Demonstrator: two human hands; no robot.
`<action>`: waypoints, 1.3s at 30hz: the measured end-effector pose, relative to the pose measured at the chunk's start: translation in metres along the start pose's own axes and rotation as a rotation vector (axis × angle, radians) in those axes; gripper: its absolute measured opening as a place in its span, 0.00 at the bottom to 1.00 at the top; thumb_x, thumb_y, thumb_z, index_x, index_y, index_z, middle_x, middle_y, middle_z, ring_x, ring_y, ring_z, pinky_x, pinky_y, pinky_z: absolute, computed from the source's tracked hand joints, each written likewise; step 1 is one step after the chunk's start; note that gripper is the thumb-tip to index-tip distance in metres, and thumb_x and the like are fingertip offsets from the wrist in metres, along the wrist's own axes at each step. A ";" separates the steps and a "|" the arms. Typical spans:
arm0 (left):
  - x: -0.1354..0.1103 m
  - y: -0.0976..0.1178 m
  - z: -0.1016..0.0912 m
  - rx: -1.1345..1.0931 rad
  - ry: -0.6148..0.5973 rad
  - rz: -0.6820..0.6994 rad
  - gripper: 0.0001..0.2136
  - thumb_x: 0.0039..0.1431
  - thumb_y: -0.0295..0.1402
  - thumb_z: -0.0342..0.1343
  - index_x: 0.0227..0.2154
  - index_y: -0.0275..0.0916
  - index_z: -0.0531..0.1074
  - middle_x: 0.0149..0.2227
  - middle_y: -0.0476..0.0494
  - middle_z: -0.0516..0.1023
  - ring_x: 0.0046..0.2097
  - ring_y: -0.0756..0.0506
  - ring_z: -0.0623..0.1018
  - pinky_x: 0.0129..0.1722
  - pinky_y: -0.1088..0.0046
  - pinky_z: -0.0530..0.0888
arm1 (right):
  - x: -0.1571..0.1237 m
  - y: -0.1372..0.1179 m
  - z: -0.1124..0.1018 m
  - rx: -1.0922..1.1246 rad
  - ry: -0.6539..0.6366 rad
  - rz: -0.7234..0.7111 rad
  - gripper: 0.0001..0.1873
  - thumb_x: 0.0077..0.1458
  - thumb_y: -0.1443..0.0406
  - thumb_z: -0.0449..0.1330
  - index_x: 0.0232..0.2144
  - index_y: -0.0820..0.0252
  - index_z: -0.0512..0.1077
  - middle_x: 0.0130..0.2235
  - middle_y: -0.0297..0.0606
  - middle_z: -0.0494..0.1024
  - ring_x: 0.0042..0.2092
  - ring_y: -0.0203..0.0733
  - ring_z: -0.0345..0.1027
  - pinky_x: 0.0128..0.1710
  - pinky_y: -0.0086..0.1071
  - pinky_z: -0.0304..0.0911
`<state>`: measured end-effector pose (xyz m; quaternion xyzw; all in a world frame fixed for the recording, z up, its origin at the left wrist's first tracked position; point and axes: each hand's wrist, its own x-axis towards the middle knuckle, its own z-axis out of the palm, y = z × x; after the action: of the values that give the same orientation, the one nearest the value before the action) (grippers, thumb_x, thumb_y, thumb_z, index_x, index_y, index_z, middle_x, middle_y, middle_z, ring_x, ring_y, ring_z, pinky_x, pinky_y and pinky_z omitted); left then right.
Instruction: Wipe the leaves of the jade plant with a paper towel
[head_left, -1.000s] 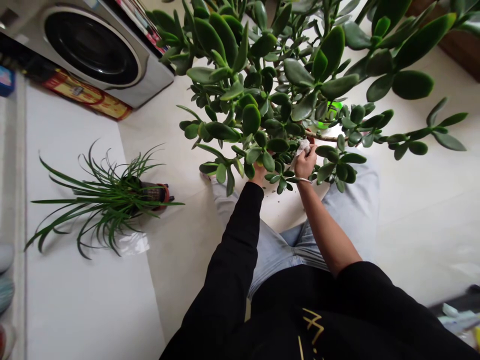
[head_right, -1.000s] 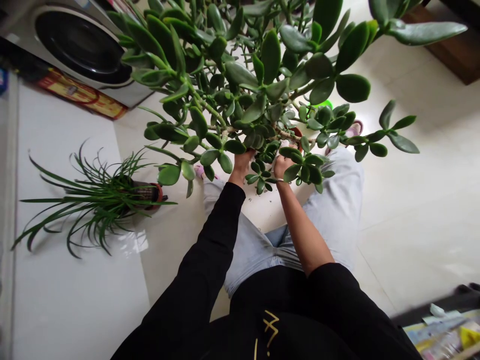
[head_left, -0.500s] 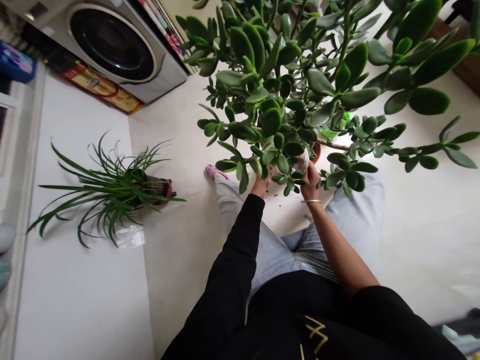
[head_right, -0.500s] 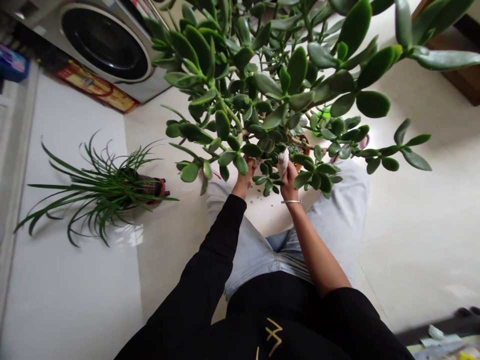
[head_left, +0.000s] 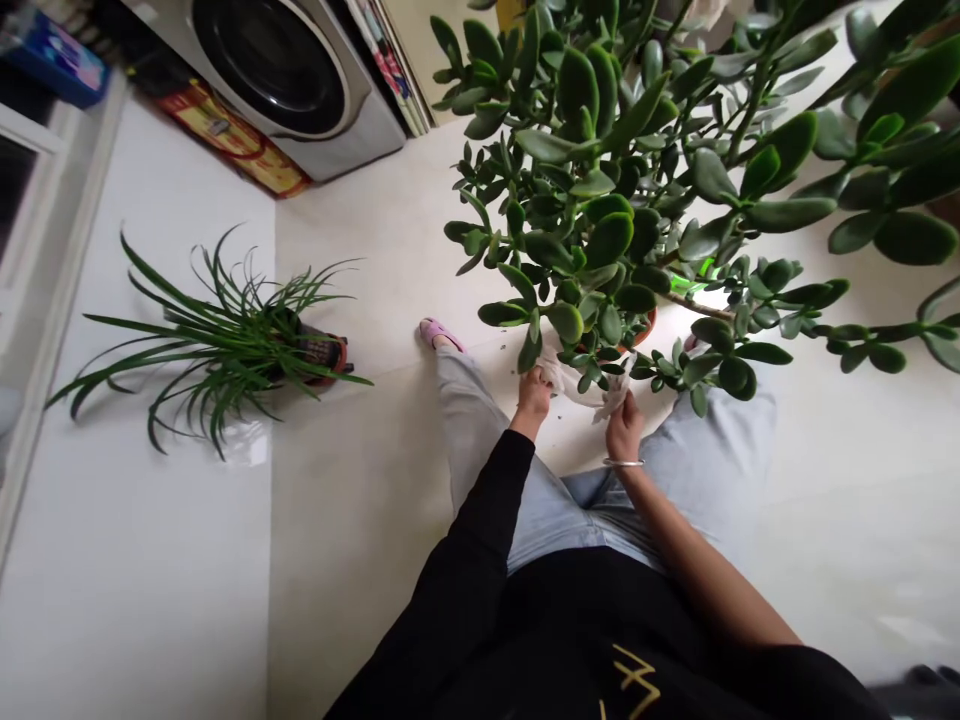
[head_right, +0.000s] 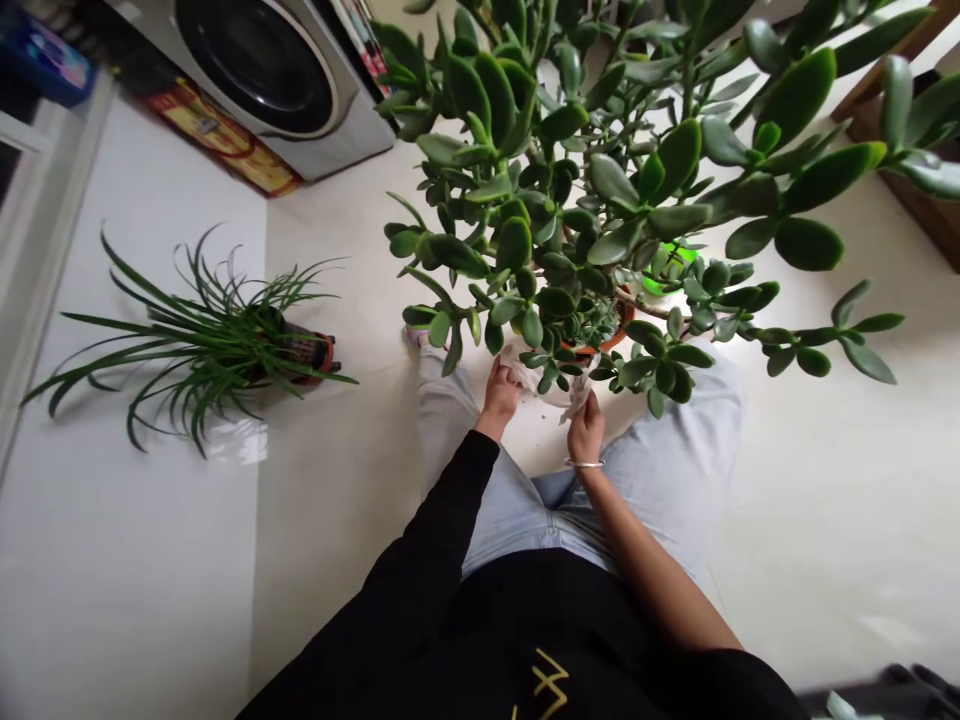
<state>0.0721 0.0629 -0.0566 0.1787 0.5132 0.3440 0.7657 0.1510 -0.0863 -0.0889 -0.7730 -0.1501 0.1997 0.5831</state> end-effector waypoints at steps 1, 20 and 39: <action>-0.003 -0.002 -0.004 -0.009 0.004 0.007 0.10 0.60 0.26 0.62 0.43 0.42 0.72 0.35 0.50 0.78 0.38 0.51 0.77 0.40 0.77 0.73 | -0.003 0.000 -0.002 0.006 -0.014 0.005 0.28 0.61 0.48 0.53 0.48 0.63 0.77 0.41 0.48 0.85 0.40 0.47 0.77 0.43 0.39 0.71; -0.131 0.041 -0.045 -0.108 -0.220 0.251 0.35 0.44 0.55 0.74 0.54 0.44 0.76 0.56 0.38 0.81 0.62 0.34 0.76 0.60 0.60 0.73 | -0.090 -0.097 -0.065 0.301 -0.058 0.021 0.26 0.59 0.53 0.65 0.57 0.52 0.77 0.54 0.43 0.83 0.55 0.53 0.78 0.60 0.55 0.69; -0.184 0.148 0.065 0.063 -0.526 0.190 0.21 0.43 0.41 0.77 0.36 0.36 0.76 0.33 0.46 0.78 0.34 0.48 0.77 0.38 0.72 0.73 | -0.045 -0.224 -0.011 0.596 -0.212 0.036 0.26 0.58 0.50 0.67 0.56 0.51 0.76 0.58 0.41 0.80 0.53 0.43 0.77 0.55 0.38 0.71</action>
<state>0.0363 0.0407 0.1848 0.3328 0.2883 0.3401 0.8310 0.1176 -0.0549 0.1348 -0.5457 -0.1312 0.3246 0.7613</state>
